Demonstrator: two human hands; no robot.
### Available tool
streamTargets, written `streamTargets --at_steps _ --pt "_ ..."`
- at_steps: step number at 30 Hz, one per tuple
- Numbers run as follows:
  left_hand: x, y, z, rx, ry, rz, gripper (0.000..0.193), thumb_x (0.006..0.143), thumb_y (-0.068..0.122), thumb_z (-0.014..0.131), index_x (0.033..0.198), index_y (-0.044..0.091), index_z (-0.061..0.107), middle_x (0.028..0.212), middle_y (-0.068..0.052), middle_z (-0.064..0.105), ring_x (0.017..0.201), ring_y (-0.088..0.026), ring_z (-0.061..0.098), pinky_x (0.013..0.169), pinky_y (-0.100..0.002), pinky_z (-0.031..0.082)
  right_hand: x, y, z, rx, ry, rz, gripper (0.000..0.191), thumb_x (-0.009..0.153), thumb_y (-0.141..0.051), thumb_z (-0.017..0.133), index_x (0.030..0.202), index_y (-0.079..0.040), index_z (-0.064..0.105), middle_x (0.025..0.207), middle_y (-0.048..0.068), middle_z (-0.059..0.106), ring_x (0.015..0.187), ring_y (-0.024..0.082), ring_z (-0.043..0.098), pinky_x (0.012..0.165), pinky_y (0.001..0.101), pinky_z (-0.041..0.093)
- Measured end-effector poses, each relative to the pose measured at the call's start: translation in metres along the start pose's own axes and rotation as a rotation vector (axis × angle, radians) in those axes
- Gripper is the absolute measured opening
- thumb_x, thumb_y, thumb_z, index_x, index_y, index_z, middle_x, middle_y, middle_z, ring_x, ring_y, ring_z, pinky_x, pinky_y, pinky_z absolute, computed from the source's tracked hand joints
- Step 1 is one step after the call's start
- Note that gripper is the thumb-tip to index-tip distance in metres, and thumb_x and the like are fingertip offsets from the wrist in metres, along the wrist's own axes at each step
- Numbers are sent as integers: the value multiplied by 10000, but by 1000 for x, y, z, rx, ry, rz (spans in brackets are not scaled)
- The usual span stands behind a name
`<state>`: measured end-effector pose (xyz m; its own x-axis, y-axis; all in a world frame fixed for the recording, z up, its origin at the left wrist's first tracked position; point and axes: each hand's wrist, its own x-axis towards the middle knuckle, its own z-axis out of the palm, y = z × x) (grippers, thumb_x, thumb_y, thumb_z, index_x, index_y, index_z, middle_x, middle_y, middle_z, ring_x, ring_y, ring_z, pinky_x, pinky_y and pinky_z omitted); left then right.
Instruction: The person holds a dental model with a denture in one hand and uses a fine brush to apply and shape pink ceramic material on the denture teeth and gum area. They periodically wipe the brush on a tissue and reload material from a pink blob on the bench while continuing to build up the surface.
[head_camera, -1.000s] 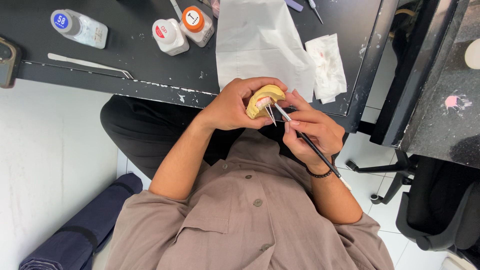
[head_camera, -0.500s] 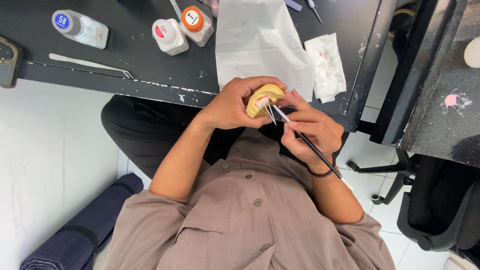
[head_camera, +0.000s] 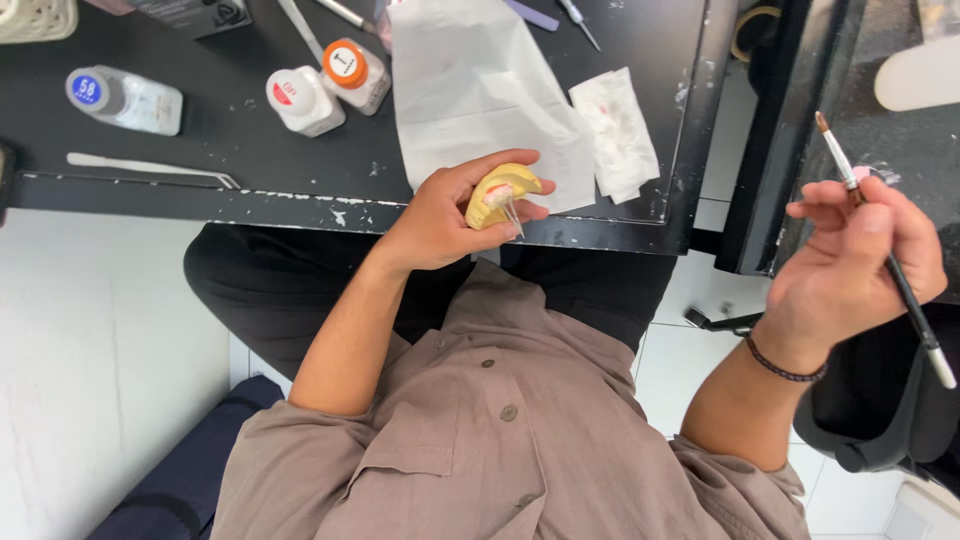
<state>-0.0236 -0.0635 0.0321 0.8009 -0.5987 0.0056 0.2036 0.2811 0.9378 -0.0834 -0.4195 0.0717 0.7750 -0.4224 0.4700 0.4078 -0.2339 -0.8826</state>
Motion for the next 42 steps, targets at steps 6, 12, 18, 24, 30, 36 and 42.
streamTargets --at_steps 6,12,18,24,30,36,42 --pt "0 -6 -3 13 -3 -28 571 1003 -30 610 1553 64 489 1304 -105 735 1036 -155 703 995 -329 610 -29 -11 42 13 -289 18 83 1138 3 680 1100 35 614 1004 210 729 918 250 765 868 354 652" --pt "4 -10 -2 308 73 218 462 992 44 759 1420 60 585 1200 -66 759 1129 -161 727 995 -296 588 -57 -31 124 -33 -490 144 133 871 123 717 973 66 654 1040 186 719 988 281 745 932 444 611" --pt "5 -15 0 378 167 173 334 1015 60 721 1343 84 663 1140 -70 769 1024 -152 735 888 -285 594 -63 -29 145 32 -510 -59 181 918 144 746 951 38 603 908 113 713 905 212 751 1083 509 616" --pt "5 -15 1 349 159 187 320 1035 57 698 1350 80 650 1143 -66 767 1060 -156 748 911 -290 608 -67 -24 143 -52 -507 -115 190 889 125 766 933 44 599 897 130 712 920 255 768 1029 498 633" --pt "6 -14 0 345 149 177 361 1000 20 721 1348 82 649 1113 -58 771 1028 -154 751 888 -286 606 -66 -26 142 -40 -516 -74 174 905 118 758 942 50 602 894 128 716 910 250 769 1033 494 629" --pt "6 -14 0 376 153 206 396 973 -11 730 1349 82 648 1113 -54 771 1044 -162 755 898 -285 609 -65 -27 141 -69 -537 -92 174 899 113 763 933 51 603 895 140 718 962 287 769 1043 500 636" --pt "5 -13 0 347 147 209 391 978 -17 722 1349 79 646 1135 -62 764 1062 -171 750 917 -288 611 -66 -27 141 -49 -525 -91 178 900 113 751 927 44 590 873 129 705 943 271 769 1020 487 635"
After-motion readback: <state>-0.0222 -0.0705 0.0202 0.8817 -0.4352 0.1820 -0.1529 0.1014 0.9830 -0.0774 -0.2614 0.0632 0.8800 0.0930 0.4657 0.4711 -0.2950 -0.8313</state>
